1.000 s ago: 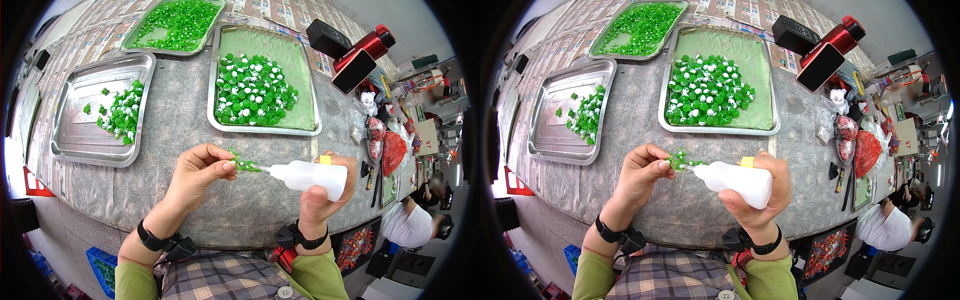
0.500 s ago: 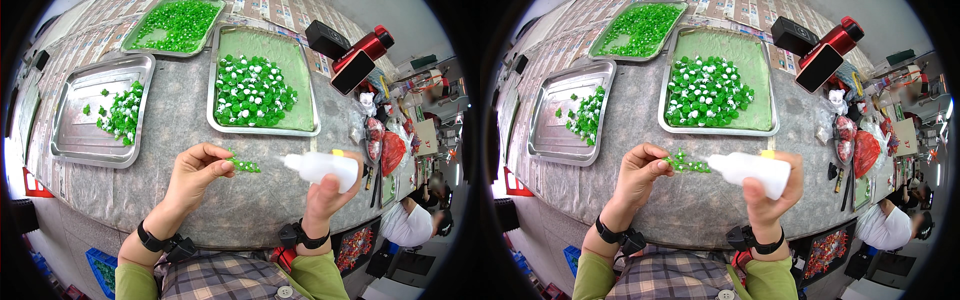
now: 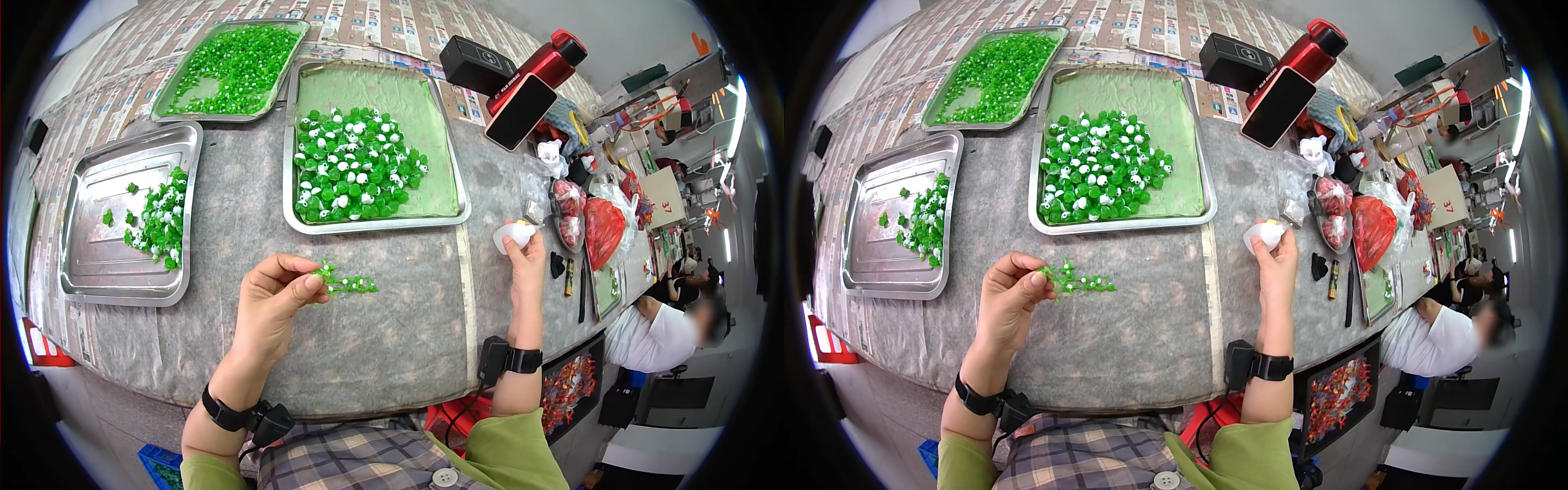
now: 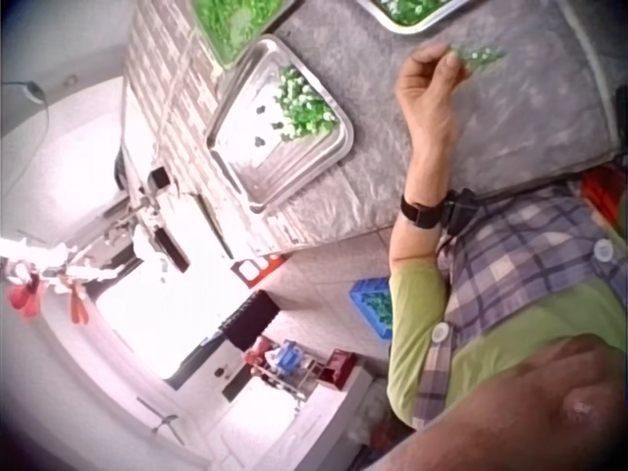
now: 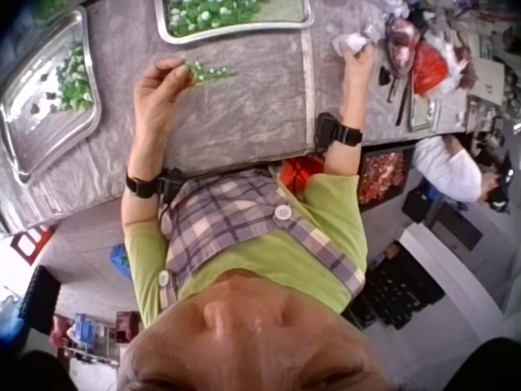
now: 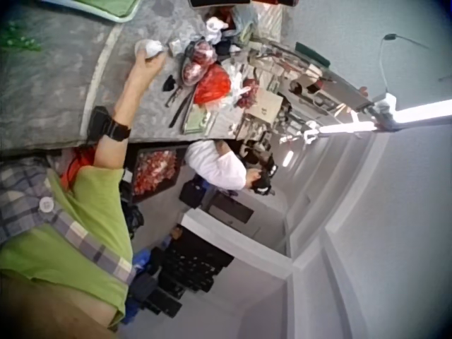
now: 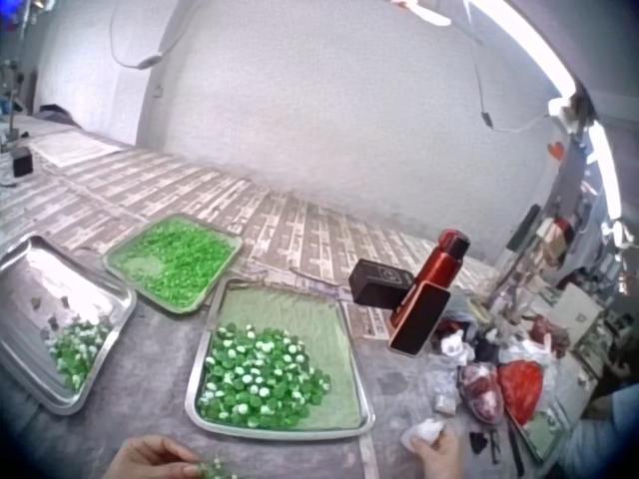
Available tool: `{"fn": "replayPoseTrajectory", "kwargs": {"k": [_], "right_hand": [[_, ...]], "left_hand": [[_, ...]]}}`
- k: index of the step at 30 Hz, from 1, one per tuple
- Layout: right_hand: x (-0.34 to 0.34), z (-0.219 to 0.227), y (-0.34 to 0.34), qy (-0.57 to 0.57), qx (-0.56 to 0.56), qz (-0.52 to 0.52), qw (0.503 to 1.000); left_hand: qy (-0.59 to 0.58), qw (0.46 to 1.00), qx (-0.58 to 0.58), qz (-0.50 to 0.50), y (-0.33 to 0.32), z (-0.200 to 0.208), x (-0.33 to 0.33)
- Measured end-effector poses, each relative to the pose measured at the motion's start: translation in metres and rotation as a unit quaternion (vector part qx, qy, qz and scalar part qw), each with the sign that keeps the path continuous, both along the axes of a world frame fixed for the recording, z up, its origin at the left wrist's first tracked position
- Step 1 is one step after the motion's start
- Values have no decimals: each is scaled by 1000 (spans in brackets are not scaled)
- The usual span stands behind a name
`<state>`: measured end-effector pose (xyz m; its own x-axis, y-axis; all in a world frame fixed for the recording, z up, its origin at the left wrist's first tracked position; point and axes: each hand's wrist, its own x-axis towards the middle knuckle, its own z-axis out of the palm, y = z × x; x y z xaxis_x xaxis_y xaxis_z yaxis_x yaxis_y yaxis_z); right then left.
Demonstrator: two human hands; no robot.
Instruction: The person applies glue to green plastic pieces, presses white plastic eyes onto them, and places the assembled pieces on the table.
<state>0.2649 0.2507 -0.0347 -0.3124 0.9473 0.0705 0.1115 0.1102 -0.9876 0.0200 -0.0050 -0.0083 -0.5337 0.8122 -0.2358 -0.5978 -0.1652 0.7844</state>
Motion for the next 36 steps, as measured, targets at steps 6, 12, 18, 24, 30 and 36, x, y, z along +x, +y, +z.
{"fn": "replayPoseTrajectory", "kwargs": {"k": [6, 12, 18, 24, 30, 36], "right_hand": [[-34, 67, -24, -206, 472, -192, 836], [-119, 61, -9, -242, 328, 164, 898], [-149, 12, 22, -349, 359, 193, 844], [-139, 29, 4, -351, 367, 145, 849], [-131, 63, -94, -73, 90, 373, 920], [-126, 62, -122, -64, 39, 406, 911]], "left_hand": [[3, 1000, -7, 0, 0, -1, -1], [4, 1000, 0, 4, -1, 0, -2], [0, 1000, 2, 9, 0, -2, -3], [-1, 1000, -5, 0, 0, 0, -2], [3, 999, 13, -32, -6, -2, -2], [41, 997, 37, -62, 0, 2, 1]]}}
